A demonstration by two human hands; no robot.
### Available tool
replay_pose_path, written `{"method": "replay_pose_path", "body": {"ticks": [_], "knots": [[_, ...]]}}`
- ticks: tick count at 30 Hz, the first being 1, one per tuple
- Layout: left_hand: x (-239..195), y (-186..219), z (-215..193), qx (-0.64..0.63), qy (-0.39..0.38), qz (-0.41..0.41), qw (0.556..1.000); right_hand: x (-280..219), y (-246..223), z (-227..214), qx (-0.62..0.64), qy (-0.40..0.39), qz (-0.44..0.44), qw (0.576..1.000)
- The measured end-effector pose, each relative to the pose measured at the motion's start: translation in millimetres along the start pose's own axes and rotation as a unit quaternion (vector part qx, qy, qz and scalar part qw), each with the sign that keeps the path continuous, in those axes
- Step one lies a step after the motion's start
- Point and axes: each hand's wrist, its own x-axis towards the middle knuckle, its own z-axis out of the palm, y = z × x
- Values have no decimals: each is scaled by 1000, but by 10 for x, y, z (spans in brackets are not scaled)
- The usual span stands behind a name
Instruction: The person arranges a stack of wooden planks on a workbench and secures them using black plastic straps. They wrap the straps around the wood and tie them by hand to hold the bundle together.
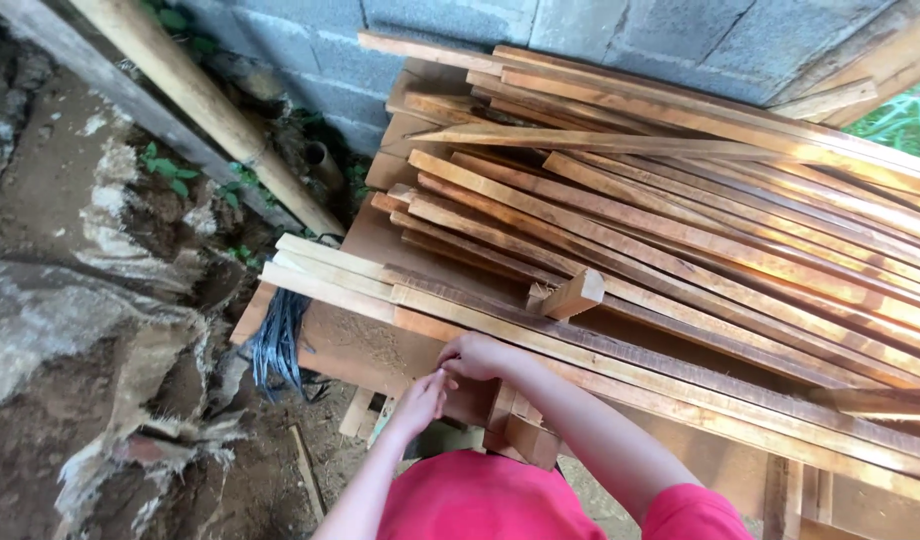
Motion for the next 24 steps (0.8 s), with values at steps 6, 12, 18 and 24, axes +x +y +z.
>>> {"method": "replay_pose_path", "body": {"ticks": [6,12,18,24], "knots": [[20,34,1,-47,85,-61,993,7,222,-210,58,215,72,972],[433,-1096,-164,-316,173,-148,921,-19,273,-391,76,323,64,941],[543,-1127,155,-527,292,-45,797,143,517,-518,-31,327,68,942],[875,-938,371,-579,311,7,753,303,896,-531,47,243,107,963]]}}
